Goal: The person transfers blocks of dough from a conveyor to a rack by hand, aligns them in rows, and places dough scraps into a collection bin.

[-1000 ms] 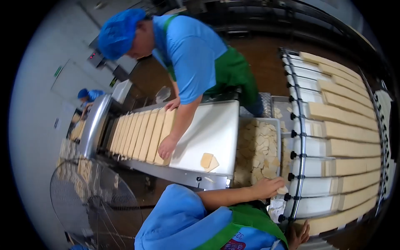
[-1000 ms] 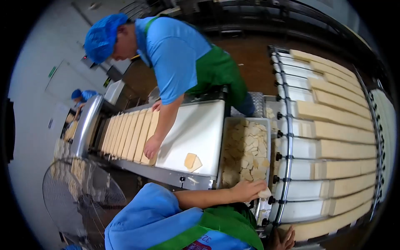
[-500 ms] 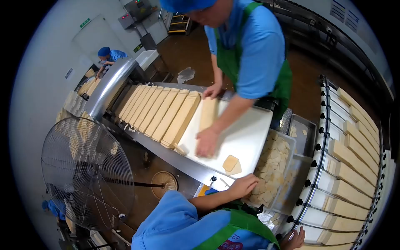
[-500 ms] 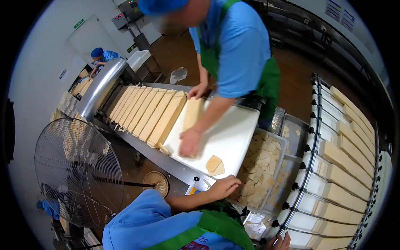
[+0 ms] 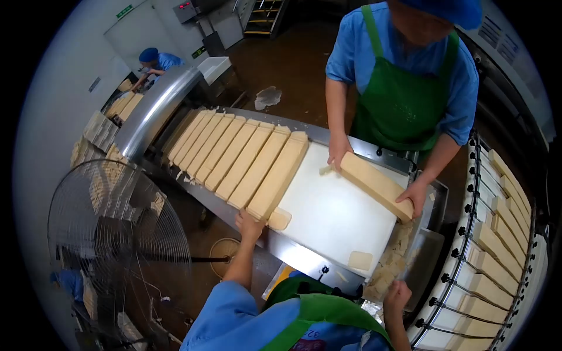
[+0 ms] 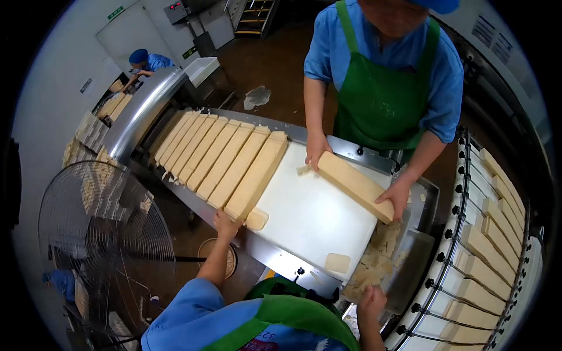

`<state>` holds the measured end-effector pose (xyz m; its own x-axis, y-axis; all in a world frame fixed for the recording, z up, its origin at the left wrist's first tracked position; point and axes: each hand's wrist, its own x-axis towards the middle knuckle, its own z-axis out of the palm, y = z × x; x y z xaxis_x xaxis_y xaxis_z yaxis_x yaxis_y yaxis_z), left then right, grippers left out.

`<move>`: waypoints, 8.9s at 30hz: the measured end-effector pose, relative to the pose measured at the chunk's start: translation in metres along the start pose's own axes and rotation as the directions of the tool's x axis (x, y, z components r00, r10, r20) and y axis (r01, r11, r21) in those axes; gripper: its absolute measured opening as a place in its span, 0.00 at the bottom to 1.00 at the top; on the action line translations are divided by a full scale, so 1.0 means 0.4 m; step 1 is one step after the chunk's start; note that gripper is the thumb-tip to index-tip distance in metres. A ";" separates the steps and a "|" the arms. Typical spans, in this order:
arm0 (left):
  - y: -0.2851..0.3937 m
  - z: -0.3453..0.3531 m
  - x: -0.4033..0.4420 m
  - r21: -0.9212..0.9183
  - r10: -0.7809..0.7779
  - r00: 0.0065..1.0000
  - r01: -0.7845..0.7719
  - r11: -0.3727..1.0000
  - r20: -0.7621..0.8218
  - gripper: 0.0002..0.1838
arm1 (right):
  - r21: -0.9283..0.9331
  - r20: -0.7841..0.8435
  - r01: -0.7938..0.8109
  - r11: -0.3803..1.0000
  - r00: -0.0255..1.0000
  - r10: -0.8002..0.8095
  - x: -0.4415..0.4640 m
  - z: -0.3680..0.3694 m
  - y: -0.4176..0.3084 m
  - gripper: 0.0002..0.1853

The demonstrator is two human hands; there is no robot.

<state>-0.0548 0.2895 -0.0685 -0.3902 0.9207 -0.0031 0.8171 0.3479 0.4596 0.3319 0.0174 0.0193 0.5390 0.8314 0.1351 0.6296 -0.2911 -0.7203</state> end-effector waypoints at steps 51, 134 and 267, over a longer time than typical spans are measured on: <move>0.516 0.076 -0.416 -0.598 0.870 0.362 -0.632 0.493 0.335 0.41 | 0.190 -0.644 -0.537 0.822 0.563 0.517 0.314 -0.030 0.031 0.41; 0.276 -0.080 -0.194 -0.640 0.339 0.916 -0.395 0.659 -0.216 0.39 | -0.664 -0.283 -0.494 0.561 0.861 0.423 -0.072 -0.257 0.325 0.24; 0.468 0.177 -0.598 -0.158 0.593 0.482 -0.675 0.721 0.645 0.35 | -0.511 -0.151 -0.331 0.793 0.943 0.296 -0.107 -0.333 0.237 0.37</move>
<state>0.2216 0.1471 -0.0445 0.5703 0.7638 -0.3021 0.7851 -0.3987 0.4741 0.4429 -0.1087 0.0358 0.7794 0.6262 0.0170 0.6068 -0.7480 -0.2687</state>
